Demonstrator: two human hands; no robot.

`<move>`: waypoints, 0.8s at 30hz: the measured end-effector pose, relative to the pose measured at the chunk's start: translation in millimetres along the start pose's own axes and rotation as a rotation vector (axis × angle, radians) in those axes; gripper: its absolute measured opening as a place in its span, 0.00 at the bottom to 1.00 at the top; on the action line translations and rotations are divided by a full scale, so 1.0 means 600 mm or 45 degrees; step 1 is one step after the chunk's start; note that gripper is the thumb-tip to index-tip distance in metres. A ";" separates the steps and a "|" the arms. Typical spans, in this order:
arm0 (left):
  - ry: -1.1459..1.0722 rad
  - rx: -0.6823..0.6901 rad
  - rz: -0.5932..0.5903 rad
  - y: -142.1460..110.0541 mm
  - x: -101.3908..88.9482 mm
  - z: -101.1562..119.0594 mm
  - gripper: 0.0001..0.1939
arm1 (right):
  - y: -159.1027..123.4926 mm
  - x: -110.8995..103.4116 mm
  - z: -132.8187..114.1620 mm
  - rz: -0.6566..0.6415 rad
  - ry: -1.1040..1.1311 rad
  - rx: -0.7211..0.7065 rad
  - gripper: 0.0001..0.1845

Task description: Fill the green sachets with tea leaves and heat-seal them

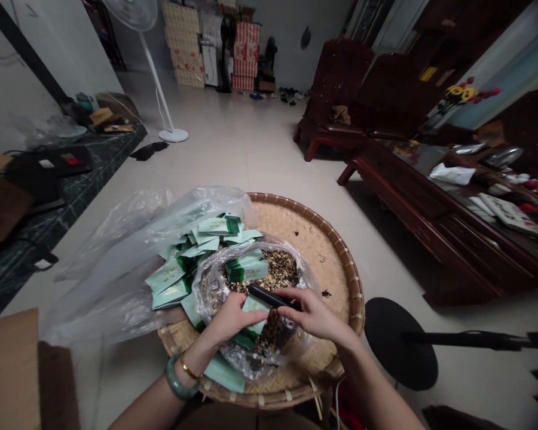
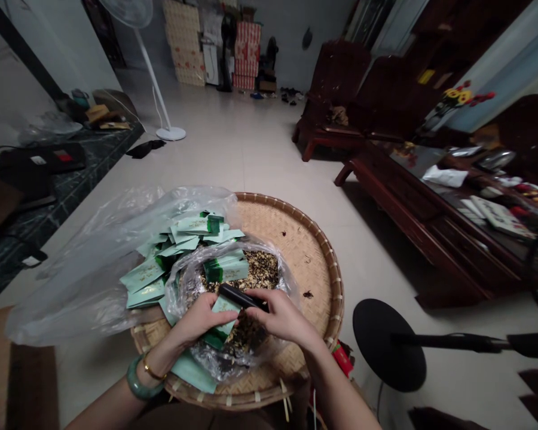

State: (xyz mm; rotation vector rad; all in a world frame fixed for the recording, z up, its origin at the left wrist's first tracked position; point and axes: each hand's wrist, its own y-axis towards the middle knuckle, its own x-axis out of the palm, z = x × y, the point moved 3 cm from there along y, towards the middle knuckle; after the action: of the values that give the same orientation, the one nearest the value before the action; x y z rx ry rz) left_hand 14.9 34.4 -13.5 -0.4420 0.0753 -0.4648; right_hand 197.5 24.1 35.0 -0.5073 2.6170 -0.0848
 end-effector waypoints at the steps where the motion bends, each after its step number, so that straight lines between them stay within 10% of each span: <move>1: 0.005 0.001 -0.014 0.000 0.000 0.001 0.16 | 0.002 -0.005 0.005 -0.030 0.087 0.022 0.18; 24: 0.010 -0.001 0.060 0.005 -0.003 -0.004 0.16 | -0.003 0.004 0.001 0.063 0.018 0.011 0.18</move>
State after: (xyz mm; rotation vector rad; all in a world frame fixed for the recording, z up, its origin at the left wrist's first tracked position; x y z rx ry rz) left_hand 14.2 36.8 -17.3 -0.4381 0.0932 -0.4199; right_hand 196.2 21.6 33.5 -0.4397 2.6403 -0.0843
